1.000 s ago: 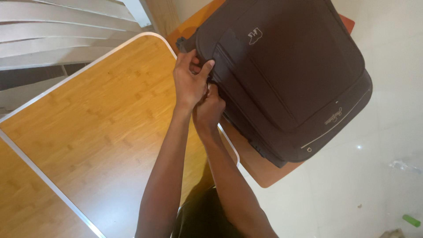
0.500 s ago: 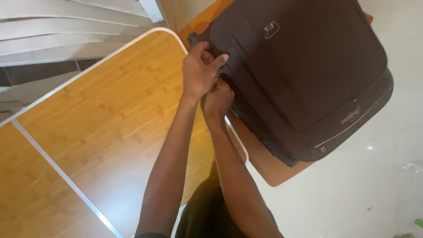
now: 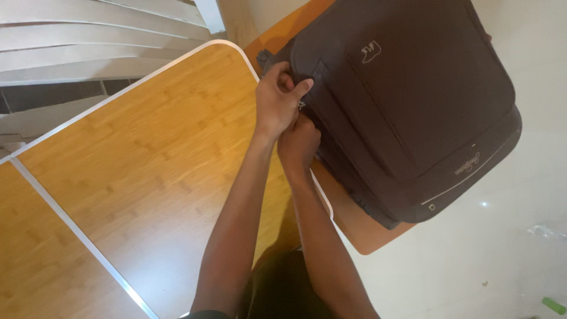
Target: The person folds a striped shirt, a white tank top, and a black t-shirt one by one on a table, places them into an open suitcase, and سپس zips the suitcase closed.
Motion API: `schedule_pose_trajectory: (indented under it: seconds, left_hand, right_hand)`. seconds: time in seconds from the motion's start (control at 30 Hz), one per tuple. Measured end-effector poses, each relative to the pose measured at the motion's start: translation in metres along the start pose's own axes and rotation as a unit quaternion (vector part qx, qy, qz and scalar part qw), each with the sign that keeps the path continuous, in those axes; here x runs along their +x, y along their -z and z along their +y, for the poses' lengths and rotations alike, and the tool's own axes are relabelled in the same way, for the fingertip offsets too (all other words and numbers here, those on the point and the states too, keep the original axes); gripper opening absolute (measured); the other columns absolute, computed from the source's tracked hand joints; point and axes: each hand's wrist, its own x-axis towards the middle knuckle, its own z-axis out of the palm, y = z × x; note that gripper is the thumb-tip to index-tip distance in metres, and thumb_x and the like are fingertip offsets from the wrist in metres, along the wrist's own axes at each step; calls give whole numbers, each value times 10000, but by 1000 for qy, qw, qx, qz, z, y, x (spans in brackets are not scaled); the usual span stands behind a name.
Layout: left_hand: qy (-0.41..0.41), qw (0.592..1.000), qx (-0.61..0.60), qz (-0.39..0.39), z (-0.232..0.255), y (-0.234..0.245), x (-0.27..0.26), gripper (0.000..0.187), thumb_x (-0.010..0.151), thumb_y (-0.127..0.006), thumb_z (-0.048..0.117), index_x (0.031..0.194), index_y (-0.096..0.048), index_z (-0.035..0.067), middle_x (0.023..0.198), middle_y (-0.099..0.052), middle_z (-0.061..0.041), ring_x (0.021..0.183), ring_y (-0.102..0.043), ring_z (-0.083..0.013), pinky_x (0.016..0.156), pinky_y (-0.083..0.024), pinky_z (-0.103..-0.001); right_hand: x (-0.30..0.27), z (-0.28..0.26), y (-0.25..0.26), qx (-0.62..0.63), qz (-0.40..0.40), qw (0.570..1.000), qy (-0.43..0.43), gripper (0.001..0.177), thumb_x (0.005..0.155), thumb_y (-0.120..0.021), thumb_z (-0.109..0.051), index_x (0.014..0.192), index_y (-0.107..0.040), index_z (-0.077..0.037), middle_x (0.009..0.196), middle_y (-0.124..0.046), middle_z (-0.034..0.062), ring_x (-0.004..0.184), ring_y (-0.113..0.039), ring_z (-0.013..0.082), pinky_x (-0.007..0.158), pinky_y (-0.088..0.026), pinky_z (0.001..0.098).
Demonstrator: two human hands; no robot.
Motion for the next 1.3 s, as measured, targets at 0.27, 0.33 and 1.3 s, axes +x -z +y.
schedule_pose_trajectory:
  seconds: [0.27, 0.33, 1.3]
  left_hand:
    - [28, 996, -13, -80, -5, 24, -12, 483, 866, -764, 60, 1314, -592, 6, 881, -685, -25, 710, -695, -135, 548, -553, -320]
    - [-58, 998, 31, -17, -15, 21, -20, 267, 894, -736, -3, 1150, -669, -35, 912, -780, -80, 815, -757, -131, 701, -614, -269]
    - [-175, 957, 139, 185, -53, -53, -80, 296, 909, -648, -78, 1204, -627, -76, 1012, -659, -167, 864, -672, -264, 724, -574, -362]
  right_hand:
    - [-9, -8, -9, 108, 72, 992, -12, 363, 1068, -531, -267, 880, -683, 4, 763, -736, 179, 680, -752, 326, 592, -541, 425]
    - [-6, -4, -13, 87, 48, 990, -97, 376, 1053, -574, -277, 792, -654, -19, 680, -721, 154, 587, -721, 302, 546, -506, 414]
    - [-33, 224, 253, 328, 84, 896, -288, 833, 981, -446, -572, 1616, -46, -211, 1681, -166, 110, 1551, -211, 342, 1212, -327, 536]
